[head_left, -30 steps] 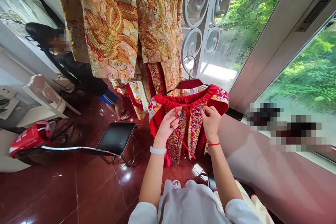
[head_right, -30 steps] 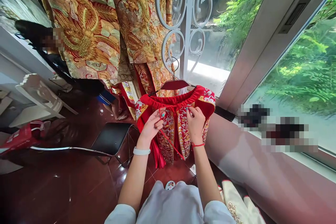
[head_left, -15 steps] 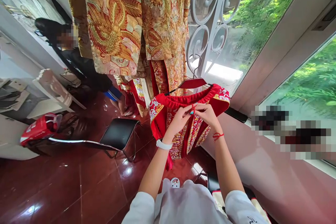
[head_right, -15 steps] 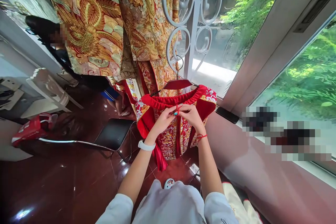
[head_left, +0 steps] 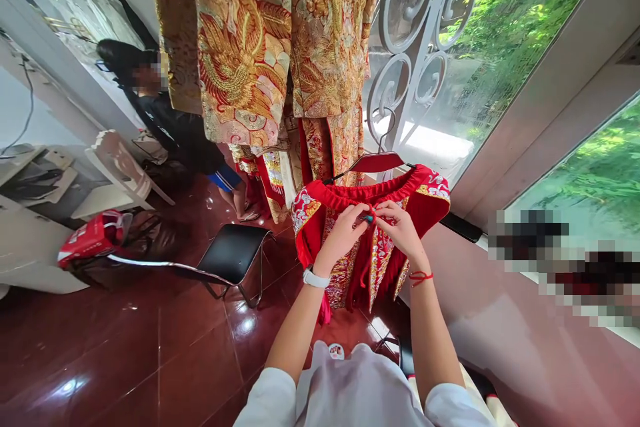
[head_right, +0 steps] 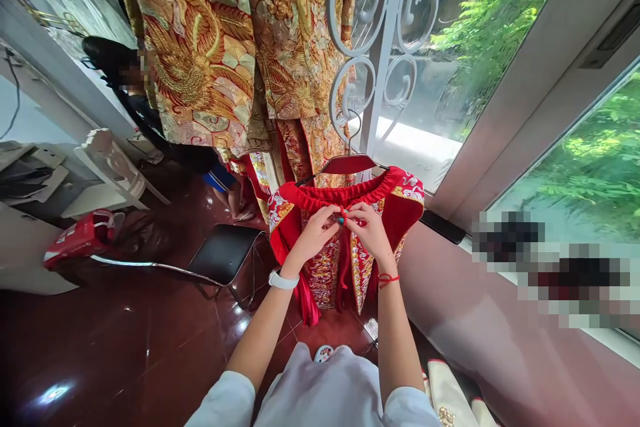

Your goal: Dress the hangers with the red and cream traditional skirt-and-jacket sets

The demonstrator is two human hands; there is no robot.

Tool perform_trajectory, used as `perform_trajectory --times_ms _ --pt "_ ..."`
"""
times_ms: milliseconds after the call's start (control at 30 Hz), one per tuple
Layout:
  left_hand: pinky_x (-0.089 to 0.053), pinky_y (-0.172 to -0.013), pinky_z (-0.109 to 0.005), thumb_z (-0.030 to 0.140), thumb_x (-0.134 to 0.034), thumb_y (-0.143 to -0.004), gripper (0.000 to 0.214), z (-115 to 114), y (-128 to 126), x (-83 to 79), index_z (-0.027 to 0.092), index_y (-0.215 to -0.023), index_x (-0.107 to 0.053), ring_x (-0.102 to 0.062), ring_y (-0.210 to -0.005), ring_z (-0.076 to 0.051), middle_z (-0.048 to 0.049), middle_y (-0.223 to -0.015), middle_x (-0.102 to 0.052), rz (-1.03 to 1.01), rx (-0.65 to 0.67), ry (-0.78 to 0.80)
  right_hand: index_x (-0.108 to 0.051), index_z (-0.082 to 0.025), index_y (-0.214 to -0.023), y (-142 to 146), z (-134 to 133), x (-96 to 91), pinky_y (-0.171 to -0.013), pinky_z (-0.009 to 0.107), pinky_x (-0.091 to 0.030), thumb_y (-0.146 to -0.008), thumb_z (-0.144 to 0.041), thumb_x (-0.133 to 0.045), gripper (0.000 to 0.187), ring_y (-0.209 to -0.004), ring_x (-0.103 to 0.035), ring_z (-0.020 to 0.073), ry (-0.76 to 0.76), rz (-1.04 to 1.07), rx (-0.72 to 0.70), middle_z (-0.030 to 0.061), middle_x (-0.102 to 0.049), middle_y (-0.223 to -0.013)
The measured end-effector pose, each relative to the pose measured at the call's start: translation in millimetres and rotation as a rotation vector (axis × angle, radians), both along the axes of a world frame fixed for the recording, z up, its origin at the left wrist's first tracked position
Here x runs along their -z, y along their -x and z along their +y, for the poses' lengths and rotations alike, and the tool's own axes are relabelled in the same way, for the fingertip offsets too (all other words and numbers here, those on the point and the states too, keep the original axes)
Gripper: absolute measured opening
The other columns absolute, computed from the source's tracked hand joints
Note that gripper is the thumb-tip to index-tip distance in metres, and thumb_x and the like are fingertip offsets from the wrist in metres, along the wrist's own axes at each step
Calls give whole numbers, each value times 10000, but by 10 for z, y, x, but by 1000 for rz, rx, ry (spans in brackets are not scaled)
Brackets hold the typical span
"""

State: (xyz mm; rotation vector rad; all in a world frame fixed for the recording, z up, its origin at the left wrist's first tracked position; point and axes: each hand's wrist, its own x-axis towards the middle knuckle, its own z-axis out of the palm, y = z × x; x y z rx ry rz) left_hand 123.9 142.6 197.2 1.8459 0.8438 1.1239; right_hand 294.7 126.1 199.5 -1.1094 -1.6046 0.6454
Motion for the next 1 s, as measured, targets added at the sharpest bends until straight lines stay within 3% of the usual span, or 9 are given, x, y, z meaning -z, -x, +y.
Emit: perform_trajectory --times_ms 200,300,467,600,800,900,1000 --pt "-495 -787 -286 83 -618 -807 277 88 101 -212 232 -1026 -698 -596 -760 -175 -34 -928 -638 125 71 -44 -672 -218 -821 52 5 28 -865 377 -476 -914 -437 -584 254 -938 -597 230 -39 -75 16 69 -615 -951" --pt "-481 -852 -313 64 -668 -768 266 108 109 -276 238 -965 -712 -600 -822 -216 -29 -865 -635 52 75 -5 -654 -218 -841 53 19 48 -868 395 -485 -926 -412 -562 231 -942 -605 234 -63 -86 64 78 -616 -981" --pt "-456 -908 -325 42 -667 -777 222 58 39 -221 232 -883 -707 -605 -888 -236 -33 -864 -627 -91 24 74 -648 -220 -839 76 -6 48 -842 405 -504 -920 -360 -561 183 -913 -609 236 -127 -138 117 81 -608 -973" --pt "-446 -864 -295 71 -602 -857 194 6 46 -166 235 -888 -701 -587 -836 -207 -32 -904 -626 -26 2 -11 -638 -224 -837 68 -19 48 -833 411 -502 -920 -288 -531 150 -905 -595 239 -248 -176 289 85 -587 -960" --pt "-433 -724 -260 30 -574 -845 259 30 264 -156 242 -871 -721 -529 -661 -173 -19 -792 -607 -31 -66 -17 -598 -220 -808 -157 28 28 -844 440 -502 -923 -304 -496 175 -960 -576 267 -298 -163 510 120 -539 -1010" --pt "-440 -690 -234 66 -634 -825 197 52 268 -73 237 -859 -726 -541 -670 -156 -20 -821 -627 -136 -119 58 -589 -223 -801 -114 -3 96 -810 426 -520 -899 -379 -540 190 -914 -575 254 -191 8 468 111 -542 -994" --pt "-456 -609 -216 190 -710 -815 65 33 130 78 215 -873 -695 -561 -641 -130 -5 -822 -629 -354 -135 243 -591 -239 -836 76 -42 221 -748 401 -548 -871 -501 -574 264 -843 -587 232 45 439 248 80 -582 -919"
